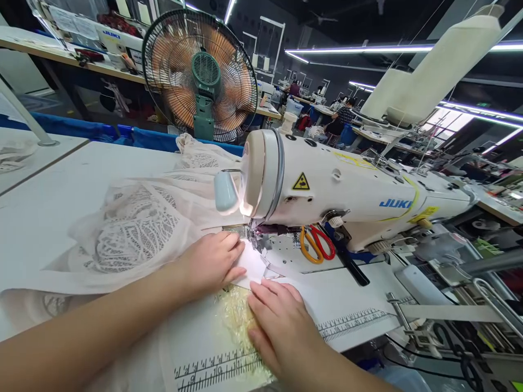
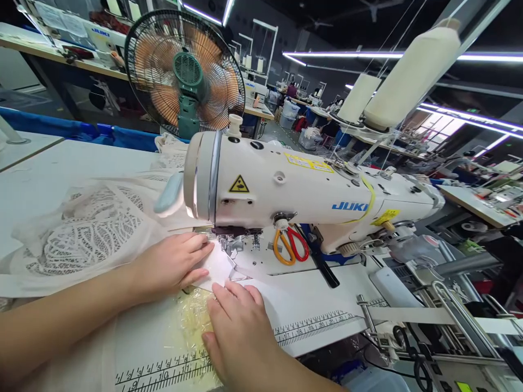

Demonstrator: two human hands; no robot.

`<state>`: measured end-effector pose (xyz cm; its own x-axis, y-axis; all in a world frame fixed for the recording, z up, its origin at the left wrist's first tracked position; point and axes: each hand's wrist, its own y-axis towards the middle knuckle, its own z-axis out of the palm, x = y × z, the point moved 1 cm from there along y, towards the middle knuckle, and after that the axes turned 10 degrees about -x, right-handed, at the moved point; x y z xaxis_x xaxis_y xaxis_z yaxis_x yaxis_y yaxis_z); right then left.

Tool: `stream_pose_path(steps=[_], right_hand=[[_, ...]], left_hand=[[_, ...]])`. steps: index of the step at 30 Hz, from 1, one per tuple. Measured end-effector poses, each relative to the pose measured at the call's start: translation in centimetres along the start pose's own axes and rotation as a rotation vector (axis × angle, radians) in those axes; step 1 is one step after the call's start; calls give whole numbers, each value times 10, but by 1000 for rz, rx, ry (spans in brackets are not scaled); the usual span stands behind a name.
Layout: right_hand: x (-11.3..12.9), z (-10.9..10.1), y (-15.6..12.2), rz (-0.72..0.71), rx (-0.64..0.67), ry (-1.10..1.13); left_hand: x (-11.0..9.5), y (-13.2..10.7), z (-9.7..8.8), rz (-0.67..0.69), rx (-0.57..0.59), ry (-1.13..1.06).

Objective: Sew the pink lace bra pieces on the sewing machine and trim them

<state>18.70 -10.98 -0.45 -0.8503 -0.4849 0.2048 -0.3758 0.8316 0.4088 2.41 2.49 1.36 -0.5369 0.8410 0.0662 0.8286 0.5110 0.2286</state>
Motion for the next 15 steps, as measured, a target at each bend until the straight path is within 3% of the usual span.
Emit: stream_pose_path(steps=[7,12,15], right_hand=[[-2,5,-9,-55,-44,26],[2,7,-5,-35,-28,17],[4,10,0,-6,-25,26]], left_hand=[[1,3,-2,-30,15,15],[1,4,2,-69,-44,-2],[5,8,1,-84,0,-1]])
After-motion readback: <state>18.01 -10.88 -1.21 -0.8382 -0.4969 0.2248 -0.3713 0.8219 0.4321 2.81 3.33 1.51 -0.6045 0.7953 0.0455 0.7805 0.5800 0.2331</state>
